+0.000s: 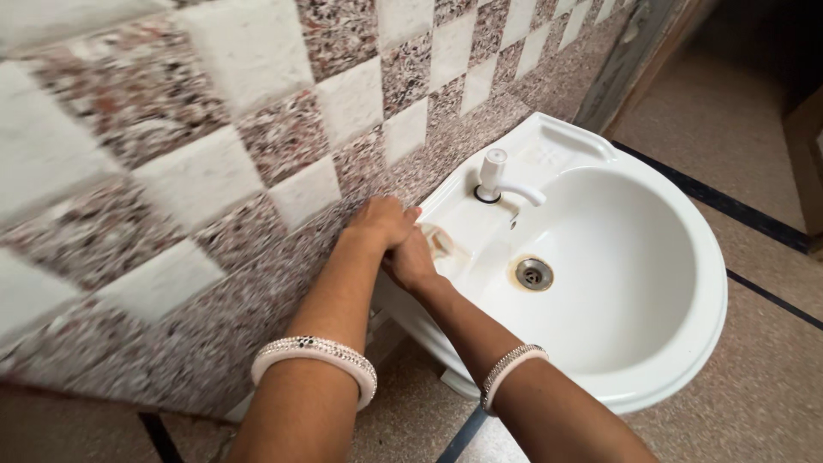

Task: The person scrubs a white pedestal sink with a cloth, focusing on the basin, faucet, and surrounding surfaces. The person repeatedly wipes and rinses the cloth while cleaning different parts of the sink.

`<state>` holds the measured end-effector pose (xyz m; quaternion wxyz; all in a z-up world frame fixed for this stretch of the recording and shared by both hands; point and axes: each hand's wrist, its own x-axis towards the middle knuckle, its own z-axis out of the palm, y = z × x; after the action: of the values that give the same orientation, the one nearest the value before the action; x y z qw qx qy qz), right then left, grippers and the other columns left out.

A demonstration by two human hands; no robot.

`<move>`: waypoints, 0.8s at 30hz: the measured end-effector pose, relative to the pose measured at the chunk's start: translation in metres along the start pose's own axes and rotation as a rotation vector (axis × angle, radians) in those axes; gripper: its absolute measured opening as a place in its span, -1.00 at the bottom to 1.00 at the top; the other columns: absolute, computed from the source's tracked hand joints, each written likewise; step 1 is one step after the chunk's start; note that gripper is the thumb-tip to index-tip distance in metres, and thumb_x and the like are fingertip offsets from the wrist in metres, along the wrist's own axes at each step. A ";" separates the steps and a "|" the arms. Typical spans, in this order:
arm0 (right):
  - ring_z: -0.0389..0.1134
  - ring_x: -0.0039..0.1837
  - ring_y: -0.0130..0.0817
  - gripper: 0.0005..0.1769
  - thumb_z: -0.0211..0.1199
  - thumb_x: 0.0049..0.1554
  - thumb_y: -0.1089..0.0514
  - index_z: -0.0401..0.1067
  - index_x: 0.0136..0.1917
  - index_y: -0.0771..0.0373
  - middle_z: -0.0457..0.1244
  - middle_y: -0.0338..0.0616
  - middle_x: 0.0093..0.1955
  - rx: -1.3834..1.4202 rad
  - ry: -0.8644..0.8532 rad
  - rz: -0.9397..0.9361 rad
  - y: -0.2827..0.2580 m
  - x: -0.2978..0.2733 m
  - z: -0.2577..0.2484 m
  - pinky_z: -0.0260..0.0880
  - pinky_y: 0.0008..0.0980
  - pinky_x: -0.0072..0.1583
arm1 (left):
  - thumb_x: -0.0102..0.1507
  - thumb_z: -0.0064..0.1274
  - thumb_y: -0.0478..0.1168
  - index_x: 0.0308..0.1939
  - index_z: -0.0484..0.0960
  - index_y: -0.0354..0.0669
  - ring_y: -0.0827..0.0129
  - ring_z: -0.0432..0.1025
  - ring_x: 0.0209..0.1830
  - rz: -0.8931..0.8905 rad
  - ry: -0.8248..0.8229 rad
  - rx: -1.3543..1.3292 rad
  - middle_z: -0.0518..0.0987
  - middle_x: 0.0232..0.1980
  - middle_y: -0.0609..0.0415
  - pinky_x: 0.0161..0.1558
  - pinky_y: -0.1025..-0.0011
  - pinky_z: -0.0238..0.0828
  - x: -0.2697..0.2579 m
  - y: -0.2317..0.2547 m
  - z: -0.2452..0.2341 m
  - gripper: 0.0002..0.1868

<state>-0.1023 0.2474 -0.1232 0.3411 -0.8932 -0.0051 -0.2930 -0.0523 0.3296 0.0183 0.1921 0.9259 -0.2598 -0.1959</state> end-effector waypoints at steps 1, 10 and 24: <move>0.41 -0.03 0.14 -0.81 0.35 -0.05 0.22 0.54 -0.12 0.31 0.41 0.13 -0.12 -0.009 0.006 -0.070 -0.005 0.004 -0.001 0.42 0.03 0.03 | 0.34 -0.02 0.21 0.14 0.64 -0.21 -0.14 0.41 0.31 -0.013 0.022 -0.013 0.51 0.27 -0.31 0.34 0.04 0.33 -0.009 -0.006 0.000 -0.42; 0.19 0.43 0.18 -0.14 0.32 0.01 -0.17 0.24 0.47 0.25 0.18 0.28 0.42 -0.446 -0.538 0.358 -0.038 0.011 -0.060 0.19 0.01 0.46 | 0.40 -0.15 0.06 0.13 0.66 -0.16 -0.18 0.47 0.21 0.121 0.108 -0.167 0.58 0.17 -0.31 0.26 0.00 0.38 -0.072 -0.019 -0.013 -0.54; -0.05 0.57 0.13 -0.34 0.08 0.21 -0.13 0.17 0.50 0.14 0.03 0.15 0.56 -0.571 -0.367 0.408 -0.026 -0.011 0.030 -0.15 -0.03 0.56 | 0.38 -0.13 0.09 0.19 0.60 -0.20 -0.18 0.35 0.33 0.345 0.049 -0.287 0.49 0.28 -0.30 0.34 0.03 0.29 -0.009 -0.038 0.025 -0.49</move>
<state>-0.1011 0.2877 -0.1311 0.1236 -0.9723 0.1931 -0.0444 -0.0553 0.3579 -0.0175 0.3587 0.8353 -0.3792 -0.1727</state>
